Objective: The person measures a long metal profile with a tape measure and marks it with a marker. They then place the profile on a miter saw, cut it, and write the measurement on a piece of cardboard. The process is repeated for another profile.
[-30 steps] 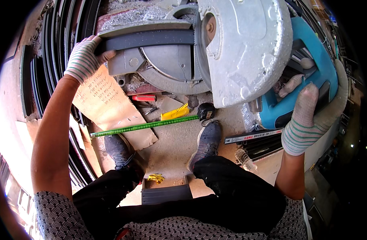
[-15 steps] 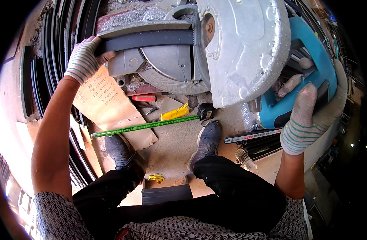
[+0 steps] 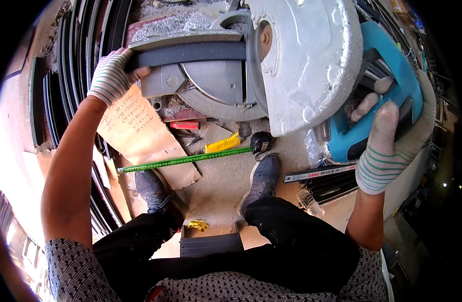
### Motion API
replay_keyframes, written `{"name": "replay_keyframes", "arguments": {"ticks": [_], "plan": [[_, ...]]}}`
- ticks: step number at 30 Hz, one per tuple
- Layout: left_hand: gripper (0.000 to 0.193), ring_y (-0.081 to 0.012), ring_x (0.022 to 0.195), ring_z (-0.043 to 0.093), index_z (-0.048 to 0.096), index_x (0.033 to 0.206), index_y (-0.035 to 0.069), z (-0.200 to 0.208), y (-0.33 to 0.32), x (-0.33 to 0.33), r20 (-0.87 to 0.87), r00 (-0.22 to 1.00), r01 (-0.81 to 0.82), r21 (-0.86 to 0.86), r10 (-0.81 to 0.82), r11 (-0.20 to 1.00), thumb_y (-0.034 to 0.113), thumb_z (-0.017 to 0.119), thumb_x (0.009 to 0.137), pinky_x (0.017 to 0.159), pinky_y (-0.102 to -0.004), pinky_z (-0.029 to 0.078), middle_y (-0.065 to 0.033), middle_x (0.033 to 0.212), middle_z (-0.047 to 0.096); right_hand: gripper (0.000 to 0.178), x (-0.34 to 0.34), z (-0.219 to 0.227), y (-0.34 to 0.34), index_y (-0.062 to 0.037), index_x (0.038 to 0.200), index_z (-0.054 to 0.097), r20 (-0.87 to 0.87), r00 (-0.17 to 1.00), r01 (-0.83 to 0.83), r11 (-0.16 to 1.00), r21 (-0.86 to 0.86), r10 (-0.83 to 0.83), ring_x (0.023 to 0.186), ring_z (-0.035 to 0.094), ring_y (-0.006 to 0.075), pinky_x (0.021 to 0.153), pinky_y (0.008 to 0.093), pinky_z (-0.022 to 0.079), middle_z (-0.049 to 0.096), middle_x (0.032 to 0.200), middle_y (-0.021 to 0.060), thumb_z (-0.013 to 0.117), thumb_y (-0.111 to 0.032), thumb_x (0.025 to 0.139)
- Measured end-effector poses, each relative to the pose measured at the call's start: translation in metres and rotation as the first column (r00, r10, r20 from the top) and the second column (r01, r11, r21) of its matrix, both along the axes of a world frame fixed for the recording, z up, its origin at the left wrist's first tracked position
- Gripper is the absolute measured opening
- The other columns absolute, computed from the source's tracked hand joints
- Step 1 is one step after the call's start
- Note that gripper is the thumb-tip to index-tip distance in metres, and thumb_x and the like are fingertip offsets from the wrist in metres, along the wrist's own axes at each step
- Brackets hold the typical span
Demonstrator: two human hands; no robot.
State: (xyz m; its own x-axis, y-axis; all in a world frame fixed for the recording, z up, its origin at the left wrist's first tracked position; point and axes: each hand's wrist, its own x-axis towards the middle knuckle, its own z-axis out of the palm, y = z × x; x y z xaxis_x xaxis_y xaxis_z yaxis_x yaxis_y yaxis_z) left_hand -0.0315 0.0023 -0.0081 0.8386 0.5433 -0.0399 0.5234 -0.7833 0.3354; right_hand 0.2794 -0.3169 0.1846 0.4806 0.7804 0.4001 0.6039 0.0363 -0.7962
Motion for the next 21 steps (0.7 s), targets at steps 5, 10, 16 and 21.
{"name": "replay_keyframes", "arguments": {"ticks": [5,10,16,21], "plan": [[0.061,-0.0387,0.094,0.065,0.069,0.111,0.001,0.0005,0.0008,0.0007,-0.003,1.0,0.008,0.01,-0.008,1.0,0.052,0.08,0.08,0.084,-0.0438,0.052,-0.018,0.097,0.068,0.062,-0.0006,0.0003,-0.0001,-0.0021,0.148,0.039,-0.01,1.0,-0.024,0.999,0.025,0.024,0.076,0.064,0.0177,0.069,0.0335,0.061,0.065,0.109,0.0137,0.069,-0.018,0.097],[0.061,-0.0389,0.094,0.065,0.069,0.112,0.001,-0.0054,0.003,-0.0042,0.005,1.0,0.016,0.035,-0.016,0.999,0.052,0.079,0.081,0.084,-0.0439,0.051,-0.0182,0.097,0.068,0.062,-0.002,-0.0012,-0.0013,-0.0009,0.148,0.038,0.009,1.0,-0.021,1.0,-0.005,0.021,0.076,0.063,0.0175,0.068,0.0335,0.06,0.064,0.109,0.0129,0.068,-0.019,0.098],[0.062,-0.0381,0.093,0.065,0.068,0.113,0.001,-0.0034,0.0034,-0.0015,-0.01,0.999,0.035,0.058,-0.034,0.998,0.052,0.079,0.081,0.083,-0.0436,0.052,-0.018,0.097,0.068,0.06,-0.0059,-0.0025,-0.0016,0.0005,0.147,0.039,0.039,0.999,0.03,0.999,-0.024,-0.03,0.074,0.063,0.017,0.066,0.0332,0.059,0.064,0.108,0.0126,0.066,-0.02,0.098],[0.064,-0.038,0.093,0.066,0.068,0.114,0.001,-0.0035,0.0027,-0.0017,0.014,1.0,0.022,0.022,-0.022,1.0,0.055,0.078,0.081,0.083,-0.0433,0.052,-0.0179,0.097,0.069,0.058,-0.0061,-0.0048,-0.0027,0.0006,0.147,0.04,0.046,0.999,0.028,1.0,-0.003,-0.028,0.074,0.064,0.0166,0.066,0.0335,0.06,0.065,0.106,0.0123,0.065,-0.02,0.099]]}}
